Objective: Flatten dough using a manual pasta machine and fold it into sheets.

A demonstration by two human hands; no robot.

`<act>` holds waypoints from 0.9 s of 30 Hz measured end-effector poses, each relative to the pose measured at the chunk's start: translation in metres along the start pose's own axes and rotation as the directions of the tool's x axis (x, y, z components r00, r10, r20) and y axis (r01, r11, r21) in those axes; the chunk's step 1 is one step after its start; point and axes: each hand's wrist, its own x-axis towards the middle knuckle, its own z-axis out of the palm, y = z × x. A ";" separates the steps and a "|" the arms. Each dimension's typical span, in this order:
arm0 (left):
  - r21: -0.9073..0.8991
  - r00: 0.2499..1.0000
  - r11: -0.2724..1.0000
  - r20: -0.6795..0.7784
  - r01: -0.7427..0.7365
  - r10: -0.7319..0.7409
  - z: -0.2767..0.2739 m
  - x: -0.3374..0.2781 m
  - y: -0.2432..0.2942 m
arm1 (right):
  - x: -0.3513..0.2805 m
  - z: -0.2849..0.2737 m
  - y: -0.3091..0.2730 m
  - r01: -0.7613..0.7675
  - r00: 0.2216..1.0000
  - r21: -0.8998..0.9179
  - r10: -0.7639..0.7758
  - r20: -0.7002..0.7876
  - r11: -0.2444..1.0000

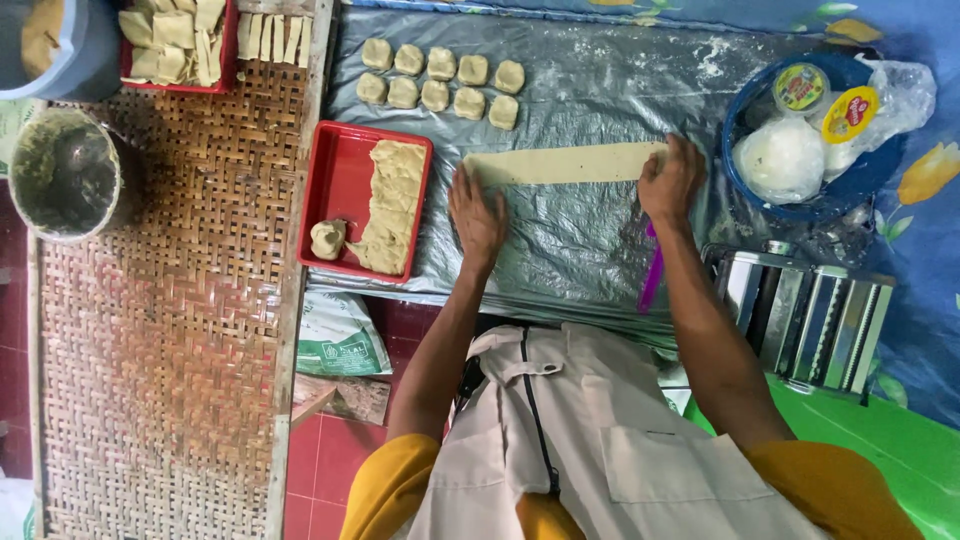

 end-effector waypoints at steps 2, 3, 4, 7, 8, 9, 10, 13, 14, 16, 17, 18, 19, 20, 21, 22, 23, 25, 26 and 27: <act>0.010 0.995 0.999 0.086 -0.045 0.044 0.003 0.008 -0.001 | 0.002 -0.005 0.000 0.025 1.000 0.037 -0.026 0.015 0.999; 0.019 0.980 0.996 0.183 -0.084 0.079 0.004 0.007 -0.003 | -0.001 -0.009 0.000 0.044 0.998 0.074 -0.047 0.041 0.996; 0.018 0.980 0.996 0.183 -0.082 0.077 0.006 0.008 -0.005 | -0.003 -0.007 0.001 0.045 0.998 0.073 -0.049 0.043 0.996; 0.042 0.967 0.996 0.246 -0.083 0.070 0.009 0.014 -0.006 | -0.004 -0.008 -0.001 0.035 0.998 0.031 -0.037 0.052 0.999; 0.047 0.965 0.996 0.253 -0.079 0.065 0.006 0.015 -0.004 | -0.003 -0.014 -0.007 0.049 0.998 0.013 -0.050 0.047 0.999; 0.054 0.964 0.996 0.258 -0.075 0.059 0.002 0.016 -0.003 | -0.003 -0.019 -0.013 0.063 0.997 -0.003 -0.063 0.043 0.998; 0.054 0.965 0.996 0.257 -0.076 0.059 0.002 0.017 -0.003 | -0.001 -0.022 -0.017 0.064 0.997 -0.004 -0.063 0.042 0.998; 0.049 0.969 0.996 0.239 -0.073 0.059 0.008 0.018 -0.012 | -0.002 -0.032 -0.030 0.039 0.999 0.159 -0.044 0.027 0.987; 0.050 0.977 0.995 0.198 -0.089 0.078 0.015 0.019 -0.019 | -0.004 -0.038 -0.038 0.022 1.000 0.143 -0.023 0.006 0.989; 0.054 0.983 0.993 0.155 -0.109 0.100 0.021 0.024 -0.026 | -0.008 -0.044 -0.050 0.004 1.000 0.130 -0.002 -0.019 0.991; 0.048 0.987 0.995 0.138 -0.088 0.081 0.019 0.027 -0.026 | -0.012 -0.046 -0.054 0.021 0.998 0.133 -0.013 -0.061 0.991; 0.041 0.991 0.997 0.121 -0.068 0.062 0.018 0.030 -0.025 | -0.015 -0.048 -0.059 0.037 0.995 0.135 -0.023 -0.102 0.990; 0.041 0.990 0.997 0.122 -0.073 0.067 0.015 0.033 -0.022 | -0.019 -0.053 -0.065 0.034 0.994 0.134 -0.020 -0.105 0.990; 0.032 0.991 0.994 0.092 -0.100 0.097 0.012 0.037 -0.020 | -0.024 -0.057 -0.072 0.050 0.993 0.159 -0.031 -0.117 0.986; 0.023 0.990 0.992 0.064 -0.128 0.126 0.009 0.040 -0.017 | -0.029 -0.063 -0.079 0.064 0.991 0.181 -0.041 -0.130 0.981; 0.022 0.989 0.991 0.067 -0.134 0.132 0.010 0.044 -0.016 | -0.035 -0.066 -0.086 0.059 0.991 0.178 -0.036 -0.133 0.982; -0.006 0.985 0.987 0.054 -0.163 0.163 0.011 0.049 -0.013 | -0.042 -0.069 -0.093 0.047 0.993 0.227 -0.022 -0.112 0.973; -0.041 0.978 0.979 0.047 -0.201 0.203 0.014 0.056 -0.012 | -0.059 -0.077 -0.106 0.027 0.995 0.266 -0.001 -0.096 0.963; -0.050 0.974 0.976 0.060 -0.214 0.217 0.017 0.058 -0.013 | -0.069 -0.081 -0.113 -0.007 0.999 0.258 0.018 -0.039 0.966; -0.059 0.971 0.972 0.061 -0.227 0.230 0.020 0.067 -0.014 | -0.073 -0.082 -0.120 -0.031 1.000 0.252 0.029 0.012 0.967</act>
